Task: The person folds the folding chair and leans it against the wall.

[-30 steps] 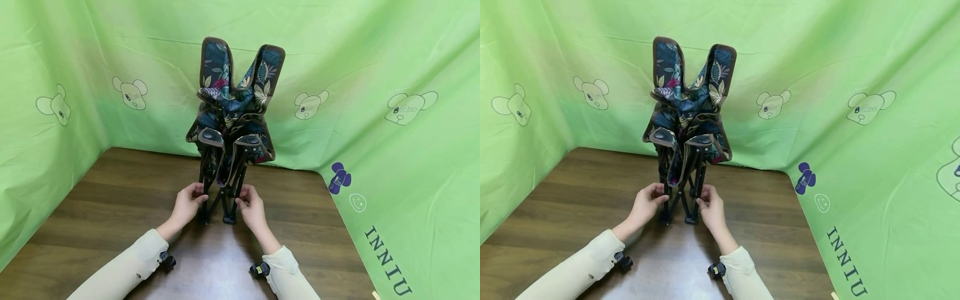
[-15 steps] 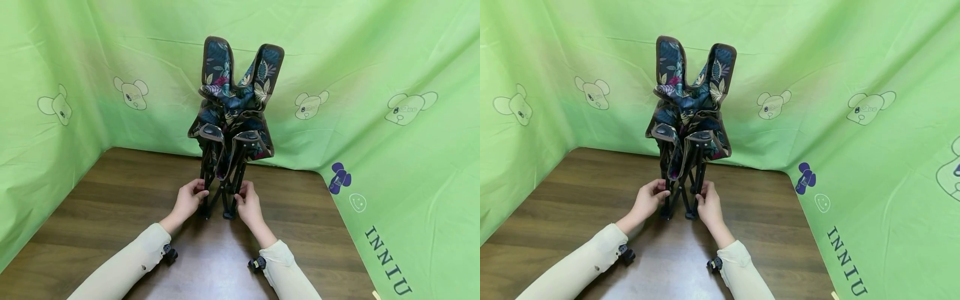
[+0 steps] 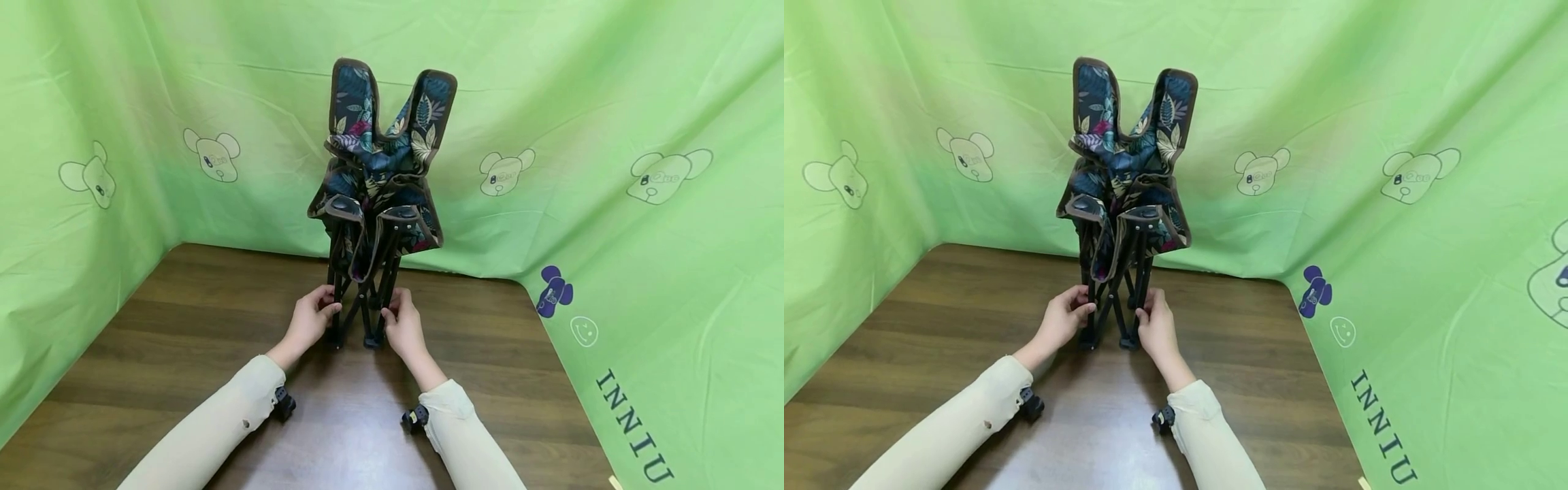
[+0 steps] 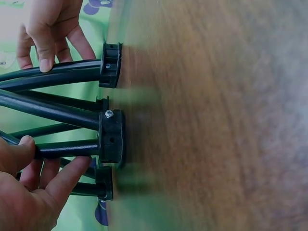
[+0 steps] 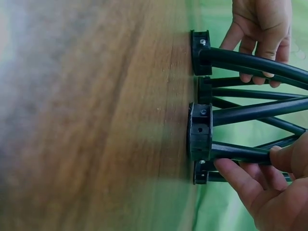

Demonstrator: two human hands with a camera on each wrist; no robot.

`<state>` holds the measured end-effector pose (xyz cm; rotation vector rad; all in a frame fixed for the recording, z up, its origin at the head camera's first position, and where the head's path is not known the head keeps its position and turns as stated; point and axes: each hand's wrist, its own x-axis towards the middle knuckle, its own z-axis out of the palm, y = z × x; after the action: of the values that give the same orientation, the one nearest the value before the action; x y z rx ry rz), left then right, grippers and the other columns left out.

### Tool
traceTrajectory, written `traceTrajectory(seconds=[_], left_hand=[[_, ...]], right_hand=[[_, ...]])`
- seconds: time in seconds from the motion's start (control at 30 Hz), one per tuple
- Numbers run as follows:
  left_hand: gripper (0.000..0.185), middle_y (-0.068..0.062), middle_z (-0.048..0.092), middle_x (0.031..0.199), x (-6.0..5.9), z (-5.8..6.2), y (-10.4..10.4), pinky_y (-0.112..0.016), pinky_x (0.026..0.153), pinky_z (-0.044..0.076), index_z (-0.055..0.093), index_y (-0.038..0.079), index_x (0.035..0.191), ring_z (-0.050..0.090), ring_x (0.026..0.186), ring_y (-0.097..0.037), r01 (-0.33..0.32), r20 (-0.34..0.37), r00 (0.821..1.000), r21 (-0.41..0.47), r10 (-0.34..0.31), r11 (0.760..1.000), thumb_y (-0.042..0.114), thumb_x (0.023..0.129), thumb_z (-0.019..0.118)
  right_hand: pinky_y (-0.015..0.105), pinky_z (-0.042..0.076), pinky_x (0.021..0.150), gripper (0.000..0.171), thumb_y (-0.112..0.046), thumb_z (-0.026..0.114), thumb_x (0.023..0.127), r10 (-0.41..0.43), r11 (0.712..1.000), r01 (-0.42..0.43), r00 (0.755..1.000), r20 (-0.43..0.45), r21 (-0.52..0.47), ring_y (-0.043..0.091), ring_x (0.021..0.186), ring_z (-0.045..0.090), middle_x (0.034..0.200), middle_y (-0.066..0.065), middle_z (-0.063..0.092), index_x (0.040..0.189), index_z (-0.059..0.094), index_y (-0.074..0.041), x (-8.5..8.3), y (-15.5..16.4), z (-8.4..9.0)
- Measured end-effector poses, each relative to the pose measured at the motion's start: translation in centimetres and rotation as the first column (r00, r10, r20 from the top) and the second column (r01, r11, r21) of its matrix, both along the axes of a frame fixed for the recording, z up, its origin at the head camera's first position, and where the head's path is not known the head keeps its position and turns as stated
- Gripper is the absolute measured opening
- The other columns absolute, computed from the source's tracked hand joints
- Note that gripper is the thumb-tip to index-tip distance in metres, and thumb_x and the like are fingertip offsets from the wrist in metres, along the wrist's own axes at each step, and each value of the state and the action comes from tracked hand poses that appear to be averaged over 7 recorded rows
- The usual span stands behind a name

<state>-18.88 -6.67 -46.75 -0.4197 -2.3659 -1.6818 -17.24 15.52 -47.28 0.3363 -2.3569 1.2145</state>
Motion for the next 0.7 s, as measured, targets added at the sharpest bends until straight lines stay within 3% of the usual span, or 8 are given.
traceTrajectory(seconds=[0.3,0.5,0.7], left_hand=[[0.030,-0.015,0.068,0.096,-0.06,-0.35,0.55,-0.031,0.060,0.058,0.065,0.001,0.127,0.058,0.061,-0.015,-0.004,-0.008,1.000,-0.016,0.004,1.000,0.006,0.098,0.069],[0.031,-0.015,0.069,0.096,0.08,-0.30,0.55,-0.029,0.057,0.055,0.064,-0.001,0.128,0.059,0.060,-0.015,-0.022,-0.039,0.999,-0.035,0.020,0.999,0.007,0.098,0.069],[0.031,-0.015,0.067,0.098,0.35,-0.16,0.58,-0.030,0.057,0.055,0.063,0.000,0.130,0.059,0.062,-0.016,-0.023,-0.019,1.000,-0.043,0.022,0.999,0.007,0.100,0.067]], right_hand=[[0.044,0.054,0.077,0.032,0.003,0.065,0.097,-0.028,0.999,0.028,1.000,0.004,0.044,0.030,0.082,0.062,0.093,0.015,0.063,0.125,0.050,0.001,0.09,0.17,-0.11],[0.047,0.054,0.078,0.030,0.003,0.065,0.098,-0.022,0.999,0.022,1.000,0.004,0.042,0.031,0.083,0.063,0.093,0.016,0.064,0.125,0.051,0.002,-0.03,-0.03,0.04],[0.047,0.055,0.078,0.029,0.003,0.065,0.097,-0.023,0.999,0.023,1.000,0.000,0.044,0.032,0.085,0.065,0.094,0.017,0.066,0.123,0.052,0.002,0.17,-0.18,0.35]])
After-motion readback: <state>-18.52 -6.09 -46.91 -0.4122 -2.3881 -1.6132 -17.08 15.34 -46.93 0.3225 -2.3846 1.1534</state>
